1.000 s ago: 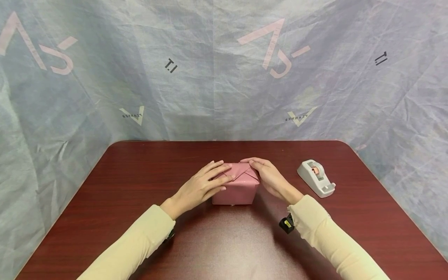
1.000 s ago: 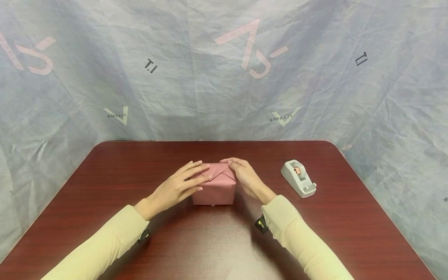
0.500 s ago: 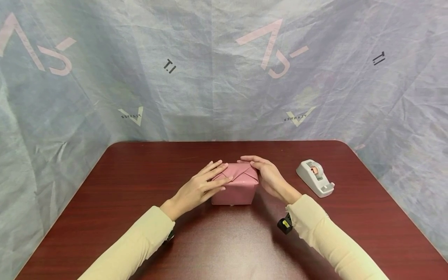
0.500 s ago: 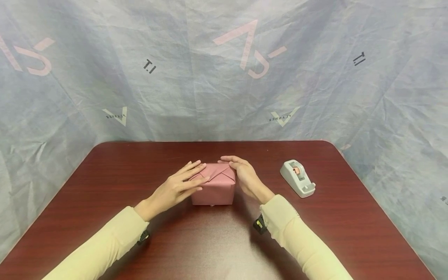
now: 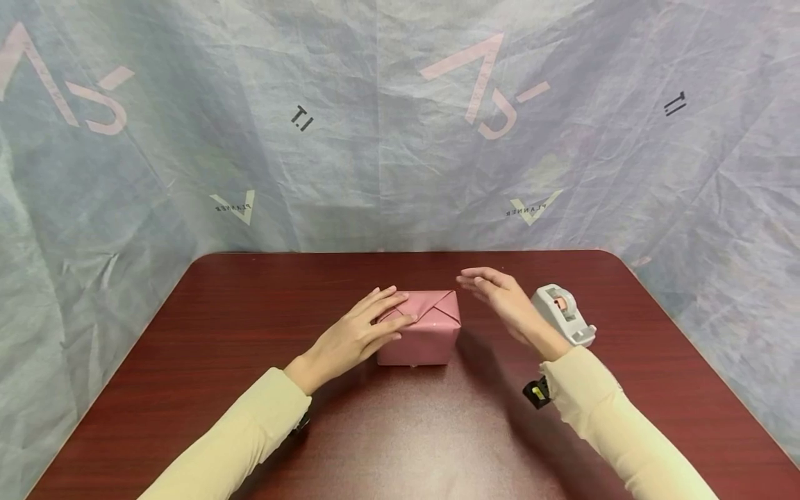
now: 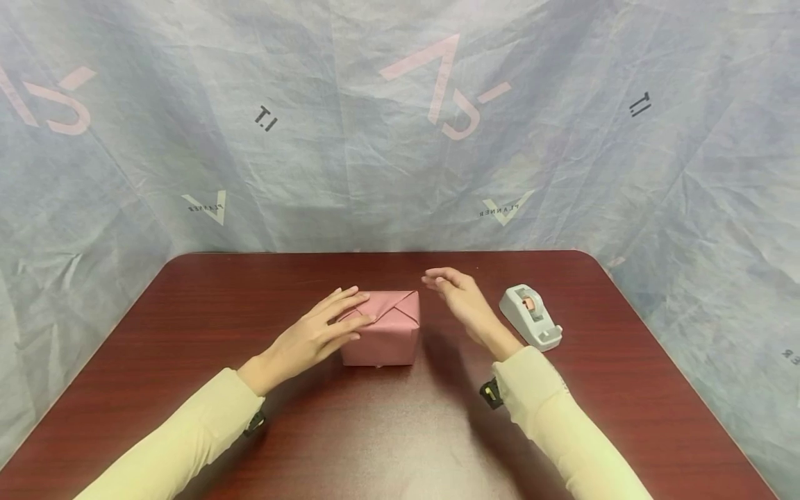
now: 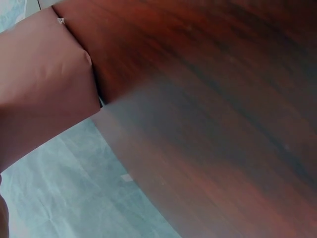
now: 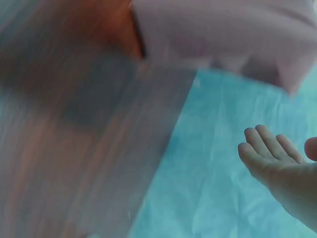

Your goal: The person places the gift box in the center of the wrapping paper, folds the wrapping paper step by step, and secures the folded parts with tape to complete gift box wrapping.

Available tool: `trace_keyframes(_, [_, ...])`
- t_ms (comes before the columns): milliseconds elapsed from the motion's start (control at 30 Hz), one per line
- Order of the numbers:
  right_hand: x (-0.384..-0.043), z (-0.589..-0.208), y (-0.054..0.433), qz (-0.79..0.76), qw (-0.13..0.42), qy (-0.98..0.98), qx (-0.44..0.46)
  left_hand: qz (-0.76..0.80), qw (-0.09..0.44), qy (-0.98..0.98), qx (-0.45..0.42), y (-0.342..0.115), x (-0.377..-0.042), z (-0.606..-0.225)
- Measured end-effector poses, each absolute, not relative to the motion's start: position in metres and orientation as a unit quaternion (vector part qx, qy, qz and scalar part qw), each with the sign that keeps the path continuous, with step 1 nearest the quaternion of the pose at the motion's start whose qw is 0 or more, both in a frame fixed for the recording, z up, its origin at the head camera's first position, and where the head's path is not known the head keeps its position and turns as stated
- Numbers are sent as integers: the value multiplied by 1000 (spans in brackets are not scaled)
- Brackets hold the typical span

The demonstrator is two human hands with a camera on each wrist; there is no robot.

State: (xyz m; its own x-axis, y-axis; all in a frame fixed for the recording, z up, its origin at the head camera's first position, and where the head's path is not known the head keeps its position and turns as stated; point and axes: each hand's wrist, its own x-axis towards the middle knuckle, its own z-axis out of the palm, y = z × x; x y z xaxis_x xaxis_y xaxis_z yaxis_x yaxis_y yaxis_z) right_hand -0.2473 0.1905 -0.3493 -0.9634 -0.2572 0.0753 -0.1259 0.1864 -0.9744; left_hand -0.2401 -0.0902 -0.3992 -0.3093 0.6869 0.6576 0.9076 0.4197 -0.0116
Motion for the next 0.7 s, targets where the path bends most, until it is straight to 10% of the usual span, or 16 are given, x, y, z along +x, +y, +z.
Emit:
trace_keyframes(433, [-229, -347, 285, -269, -190, 940, -93, -197, 295, -788, -504, -91, -239, -401])
trace_keyframes(700, [-223, -368, 337, -199, -141, 968, -56, -214, 289, -788, -500, -90, -238, -401])
